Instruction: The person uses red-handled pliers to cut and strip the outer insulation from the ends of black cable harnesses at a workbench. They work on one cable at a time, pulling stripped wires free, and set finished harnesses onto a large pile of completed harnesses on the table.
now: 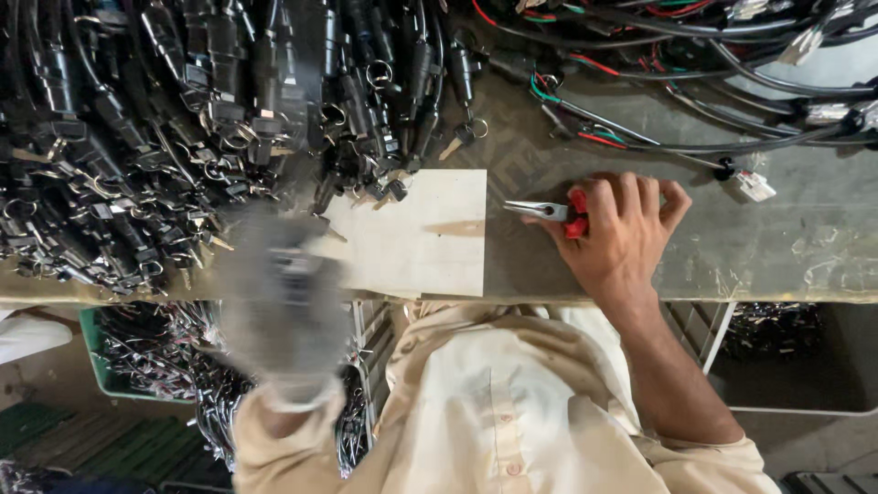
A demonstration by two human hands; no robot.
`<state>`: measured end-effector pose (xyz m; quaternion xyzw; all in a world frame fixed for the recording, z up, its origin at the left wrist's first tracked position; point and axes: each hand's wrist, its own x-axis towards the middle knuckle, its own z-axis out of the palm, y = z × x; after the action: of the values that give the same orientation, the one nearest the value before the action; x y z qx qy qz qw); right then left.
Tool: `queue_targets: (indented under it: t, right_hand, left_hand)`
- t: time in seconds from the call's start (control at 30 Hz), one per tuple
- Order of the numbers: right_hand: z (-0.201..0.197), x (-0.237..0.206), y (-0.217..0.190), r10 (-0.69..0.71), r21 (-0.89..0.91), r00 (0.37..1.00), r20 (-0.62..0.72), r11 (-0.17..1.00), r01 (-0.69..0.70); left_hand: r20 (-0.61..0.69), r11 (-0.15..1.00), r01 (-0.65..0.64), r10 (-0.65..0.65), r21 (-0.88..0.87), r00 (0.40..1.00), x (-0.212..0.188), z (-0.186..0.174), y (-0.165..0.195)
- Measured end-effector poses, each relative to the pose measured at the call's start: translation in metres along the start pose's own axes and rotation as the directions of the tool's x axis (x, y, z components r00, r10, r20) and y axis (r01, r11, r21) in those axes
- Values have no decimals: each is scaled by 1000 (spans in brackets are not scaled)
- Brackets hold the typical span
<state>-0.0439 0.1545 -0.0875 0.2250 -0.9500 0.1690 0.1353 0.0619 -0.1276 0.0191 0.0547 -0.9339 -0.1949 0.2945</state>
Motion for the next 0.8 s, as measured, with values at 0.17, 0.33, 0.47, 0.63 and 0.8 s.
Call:
queue_targets:
  t: [0.17,0.33,0.47,0.63,0.8]
  right_hand:
    - [-5,3,-13,-80,38,995,-64,996,82]
    - [-22,21,-28,-111,325,992,-54,938,123]
    - [-21,59,-38,-224,444,974,21,875,191]
    - [31,130,-68,-356,542,934,-35,778,317]
    - [81,189,-105,-313,586,949,-36,763,274]
  left_hand:
    - [35,928,-16,3,371,999,78,-43,-101]
    - [69,937,-152,137,315,988,97,-36,-144]
    - [3,979,-121,122,162,993,61,0,-126]
    - [164,776,-355,317,521,934,-9,17,-120]
    - [299,850,-377,276,368,914,-58,-6,-151]
